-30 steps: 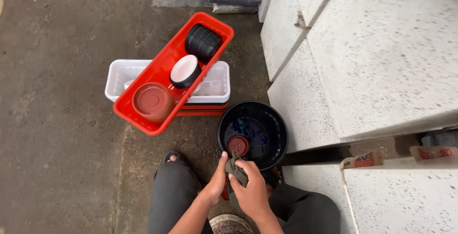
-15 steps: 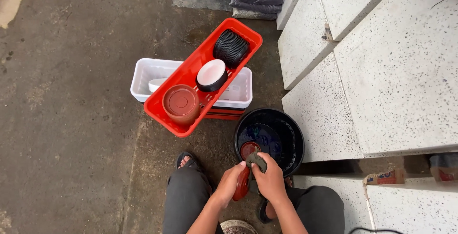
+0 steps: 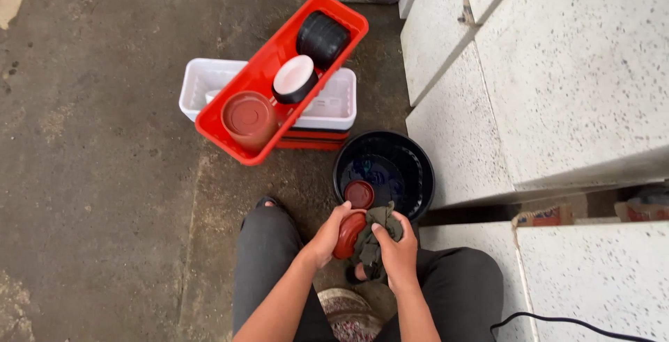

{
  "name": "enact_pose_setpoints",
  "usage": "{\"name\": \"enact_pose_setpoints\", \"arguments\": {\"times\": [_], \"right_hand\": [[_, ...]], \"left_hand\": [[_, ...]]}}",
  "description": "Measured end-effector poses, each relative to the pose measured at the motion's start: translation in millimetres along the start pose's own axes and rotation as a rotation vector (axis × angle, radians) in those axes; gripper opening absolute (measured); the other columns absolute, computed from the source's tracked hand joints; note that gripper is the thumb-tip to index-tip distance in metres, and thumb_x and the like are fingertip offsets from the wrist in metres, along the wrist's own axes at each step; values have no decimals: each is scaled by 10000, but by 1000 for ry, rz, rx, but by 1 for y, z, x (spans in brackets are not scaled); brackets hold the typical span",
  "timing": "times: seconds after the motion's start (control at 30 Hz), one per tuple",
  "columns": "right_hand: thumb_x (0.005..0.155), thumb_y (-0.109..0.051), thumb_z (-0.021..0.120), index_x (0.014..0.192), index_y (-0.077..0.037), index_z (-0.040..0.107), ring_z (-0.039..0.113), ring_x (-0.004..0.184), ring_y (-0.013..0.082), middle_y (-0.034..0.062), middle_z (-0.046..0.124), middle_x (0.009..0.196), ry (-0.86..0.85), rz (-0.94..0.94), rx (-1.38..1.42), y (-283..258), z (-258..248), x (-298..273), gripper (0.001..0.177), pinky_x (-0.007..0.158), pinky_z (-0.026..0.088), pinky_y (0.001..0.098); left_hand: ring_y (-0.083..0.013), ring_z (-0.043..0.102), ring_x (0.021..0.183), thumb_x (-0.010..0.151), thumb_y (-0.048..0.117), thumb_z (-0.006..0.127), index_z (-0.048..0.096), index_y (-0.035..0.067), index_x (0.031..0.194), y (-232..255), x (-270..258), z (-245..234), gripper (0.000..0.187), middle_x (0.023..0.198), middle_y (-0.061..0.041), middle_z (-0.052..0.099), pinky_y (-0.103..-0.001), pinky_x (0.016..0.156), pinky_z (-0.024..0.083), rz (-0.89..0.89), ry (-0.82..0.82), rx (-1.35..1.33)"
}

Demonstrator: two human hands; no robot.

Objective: Cleaning plastic pot saucers by dipping them in a bucket of water and wiping them with a cloth.

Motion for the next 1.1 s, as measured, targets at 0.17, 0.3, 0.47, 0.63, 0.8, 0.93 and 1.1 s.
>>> {"name": "enact_pose_setpoints", "arguments": {"times": [0.17, 0.3, 0.47, 0.63, 0.8, 0.93, 1.1], "right_hand": [[913, -284, 723, 1543, -132, 463, 315, 1509, 452, 212, 310, 1637, -74, -71, 35, -20, -19, -20, 698, 1183, 360, 642], [934, -243, 735, 1599, -42, 383, 210, 1540, 575, 357, 215, 1640, -161, -183, 1, -29, -22, -19, 778, 1211, 269, 737], [964, -227, 700, 1584, -55, 415, 296, 1523, 532, 313, 303, 1619, -150, -211, -46, -28, -33, -11, 705, 1167, 340, 727], [955, -232, 696, 1571, -83, 452, 379, 1492, 503, 285, 382, 1588, -134, -242, -104, -29, -40, 1, 679, 1140, 395, 714], [862, -69, 718, 1245, -137, 740, 675, 1117, 404, 156, 683, 1168, -10, -886, -309, -52, -36, -34, 390, 896, 557, 527], [861, 2, 691, 1282, -163, 699, 660, 1142, 446, 169, 626, 1275, -61, -1076, -405, -56, -30, -83, 453, 909, 588, 552], [995, 10, 603, 1315, -77, 647, 667, 1054, 478, 214, 575, 1224, -21, -1070, -388, -58, -48, -84, 335, 841, 614, 605]], "left_hand": [[-320, 679, 957, 924, 696, 498, 698, 108, 1318, -34, 42, 10, 735, 1138, -204, 705, -445, 859, 576, 41, -14, -133], [-384, 680, 1085, 918, 808, 419, 575, 157, 1503, -43, 43, 13, 889, 1283, -254, 667, -491, 851, 612, 23, 4, -152], [-422, 679, 1098, 932, 776, 429, 609, 151, 1473, -37, 29, 22, 845, 1295, -269, 666, -535, 842, 615, 23, 31, -75], [-413, 665, 1134, 941, 737, 466, 591, 137, 1488, -28, 21, 33, 822, 1291, -270, 654, -545, 855, 612, 69, 78, -33], [-462, 561, 1287, 958, 759, 269, 428, 27, 1570, -21, 4, 53, 967, 1432, -323, 533, -597, 1051, 501, 64, 138, 33], [-431, 612, 1230, 972, 796, 209, 463, 114, 1573, -9, -2, 74, 944, 1441, -256, 571, -588, 977, 554, 150, 37, 2], [-404, 608, 1253, 995, 732, 302, 480, 93, 1555, -15, -7, 94, 868, 1430, -233, 595, -559, 1031, 530, 162, 5, -103]]}}
Point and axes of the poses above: each hand's wrist, its own x-axis towards the middle knuckle, its own z-axis out of the palm, y = z × x, the point moved 9 cm from there along x, towards the middle knuckle
